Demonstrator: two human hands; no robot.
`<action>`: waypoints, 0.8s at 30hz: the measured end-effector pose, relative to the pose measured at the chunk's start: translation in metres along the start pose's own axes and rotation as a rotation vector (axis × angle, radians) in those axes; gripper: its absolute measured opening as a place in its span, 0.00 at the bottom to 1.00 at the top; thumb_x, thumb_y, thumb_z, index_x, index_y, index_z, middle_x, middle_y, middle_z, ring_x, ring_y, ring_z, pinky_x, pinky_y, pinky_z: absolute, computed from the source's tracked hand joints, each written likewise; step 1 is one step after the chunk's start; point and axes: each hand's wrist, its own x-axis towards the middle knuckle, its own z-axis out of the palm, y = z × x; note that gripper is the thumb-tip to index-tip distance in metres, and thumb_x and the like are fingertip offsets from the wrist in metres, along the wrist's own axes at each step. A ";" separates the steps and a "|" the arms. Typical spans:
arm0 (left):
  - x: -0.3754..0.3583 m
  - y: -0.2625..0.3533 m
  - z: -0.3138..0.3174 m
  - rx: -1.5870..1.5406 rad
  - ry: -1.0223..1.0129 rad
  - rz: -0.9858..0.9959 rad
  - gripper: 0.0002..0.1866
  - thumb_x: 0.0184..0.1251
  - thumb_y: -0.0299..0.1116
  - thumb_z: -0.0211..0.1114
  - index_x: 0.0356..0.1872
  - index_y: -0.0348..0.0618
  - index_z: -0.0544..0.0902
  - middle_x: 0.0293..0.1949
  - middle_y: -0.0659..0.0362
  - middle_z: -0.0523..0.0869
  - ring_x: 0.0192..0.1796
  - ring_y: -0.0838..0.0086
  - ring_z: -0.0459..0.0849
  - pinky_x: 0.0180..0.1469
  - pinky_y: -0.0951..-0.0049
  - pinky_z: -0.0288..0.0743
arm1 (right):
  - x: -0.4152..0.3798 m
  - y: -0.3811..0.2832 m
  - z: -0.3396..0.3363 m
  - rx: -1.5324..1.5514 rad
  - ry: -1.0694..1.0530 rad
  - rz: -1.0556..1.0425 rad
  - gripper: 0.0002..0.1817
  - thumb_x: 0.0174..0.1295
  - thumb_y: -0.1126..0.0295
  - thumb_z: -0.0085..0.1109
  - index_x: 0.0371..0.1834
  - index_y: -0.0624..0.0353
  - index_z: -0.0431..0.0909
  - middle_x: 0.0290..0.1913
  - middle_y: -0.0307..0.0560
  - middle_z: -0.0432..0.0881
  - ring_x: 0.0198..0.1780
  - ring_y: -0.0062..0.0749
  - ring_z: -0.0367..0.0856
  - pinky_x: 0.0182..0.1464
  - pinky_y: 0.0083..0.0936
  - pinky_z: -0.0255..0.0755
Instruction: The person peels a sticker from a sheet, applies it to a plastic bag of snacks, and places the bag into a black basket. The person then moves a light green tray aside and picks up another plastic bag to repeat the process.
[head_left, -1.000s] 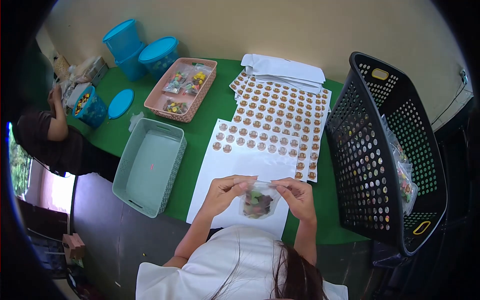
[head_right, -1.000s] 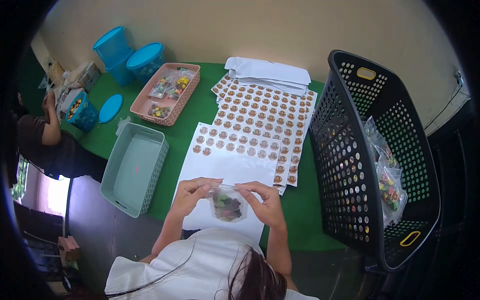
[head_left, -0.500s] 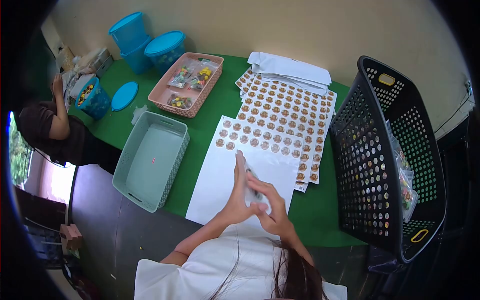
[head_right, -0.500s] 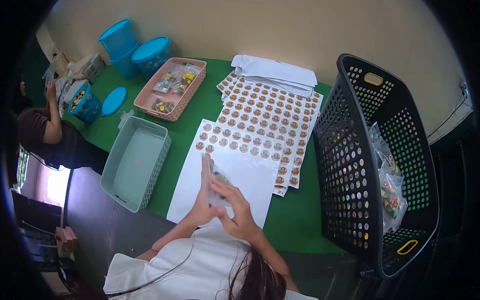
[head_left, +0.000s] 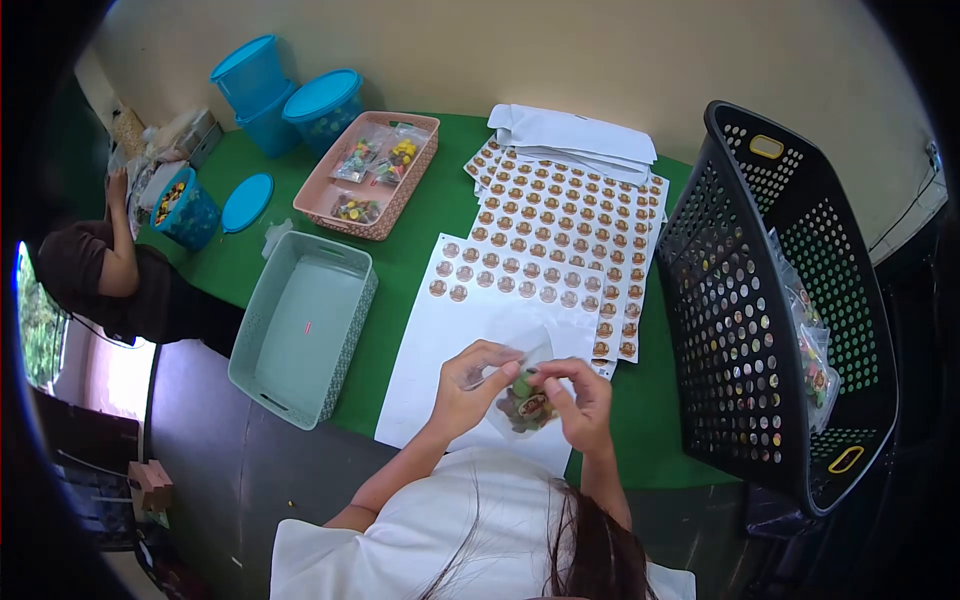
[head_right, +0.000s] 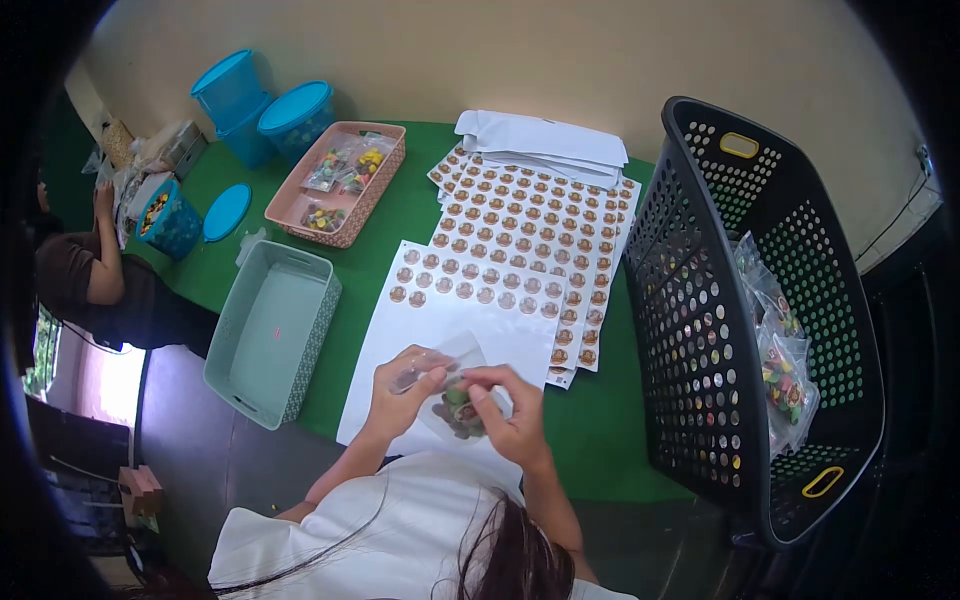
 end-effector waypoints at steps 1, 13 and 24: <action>-0.001 0.001 0.000 0.003 0.009 -0.025 0.08 0.54 0.28 0.59 0.33 0.34 0.78 0.35 0.57 0.76 0.39 0.75 0.76 0.42 0.77 0.69 | -0.001 0.005 0.000 0.018 0.123 -0.008 0.11 0.51 0.78 0.52 0.39 0.65 0.71 0.31 0.42 0.73 0.33 0.19 0.70 0.39 0.17 0.65; -0.008 0.010 -0.003 0.094 -0.081 -0.092 0.05 0.42 0.24 0.68 0.20 0.37 0.79 0.21 0.60 0.77 0.26 0.84 0.72 0.26 0.83 0.62 | 0.006 0.010 -0.005 0.352 -0.291 0.163 0.11 0.57 0.70 0.49 0.39 0.65 0.72 0.37 0.43 0.72 0.40 0.20 0.69 0.44 0.17 0.62; -0.004 -0.004 -0.013 0.107 -0.073 0.033 0.07 0.50 0.30 0.63 0.30 0.38 0.81 0.28 0.63 0.81 0.20 0.89 0.68 0.19 0.89 0.56 | 0.005 0.017 -0.005 0.272 0.071 0.119 0.02 0.48 0.78 0.59 0.22 0.63 0.75 0.25 0.39 0.73 0.28 0.17 0.70 0.33 0.14 0.63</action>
